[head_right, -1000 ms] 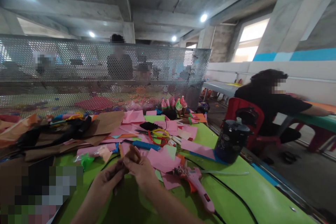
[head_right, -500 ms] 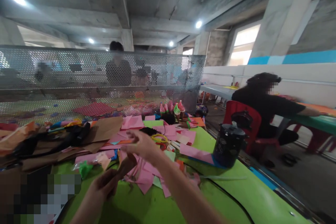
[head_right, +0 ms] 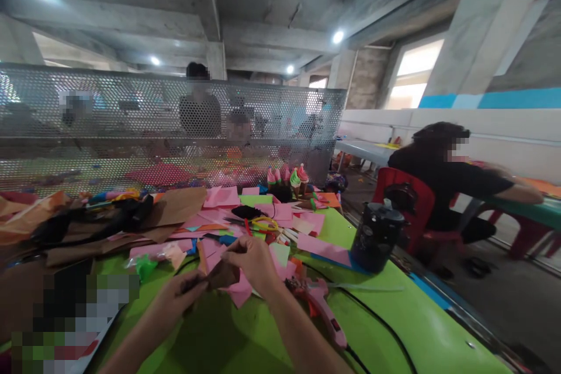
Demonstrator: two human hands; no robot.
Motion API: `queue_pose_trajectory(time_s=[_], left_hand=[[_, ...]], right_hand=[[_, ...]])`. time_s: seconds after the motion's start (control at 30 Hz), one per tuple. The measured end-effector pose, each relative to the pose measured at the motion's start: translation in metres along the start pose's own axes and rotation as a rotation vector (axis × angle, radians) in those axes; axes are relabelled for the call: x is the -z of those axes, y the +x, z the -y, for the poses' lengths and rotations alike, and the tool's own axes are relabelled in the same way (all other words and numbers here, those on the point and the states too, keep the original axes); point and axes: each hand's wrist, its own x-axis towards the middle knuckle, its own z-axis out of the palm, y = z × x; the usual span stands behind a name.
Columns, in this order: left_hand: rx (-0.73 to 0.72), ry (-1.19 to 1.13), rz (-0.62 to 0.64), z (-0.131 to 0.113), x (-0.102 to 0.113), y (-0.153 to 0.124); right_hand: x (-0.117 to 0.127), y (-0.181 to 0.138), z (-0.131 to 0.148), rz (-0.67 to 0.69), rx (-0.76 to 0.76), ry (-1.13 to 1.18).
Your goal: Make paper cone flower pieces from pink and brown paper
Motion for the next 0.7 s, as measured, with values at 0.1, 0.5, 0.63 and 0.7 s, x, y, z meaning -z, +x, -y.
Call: queue_pose_trajectory(time_s=[0.1, 0.5, 0.63, 0.7], left_hand=[[0.032, -0.073, -0.019, 0.003, 0.0, 0.002], [0.121, -0.27, -0.068, 0.0, -0.008, 0.008], [0.139, -0.288, -0.098, 0.002, -0.006, 0.008], [0.135, -0.295, -0.113, 0.001, -0.005, 0.006]], right_hand=[[0.012, 0.003, 0.006, -0.075, 0.058, 0.031], [-0.015, -0.004, -0.008, 0.094, -0.106, 0.222], [0.003, 0.001, -0.001, -0.025, -0.045, 0.215], [0.007, 0.001, 0.001, -0.054, -0.025, 0.22]])
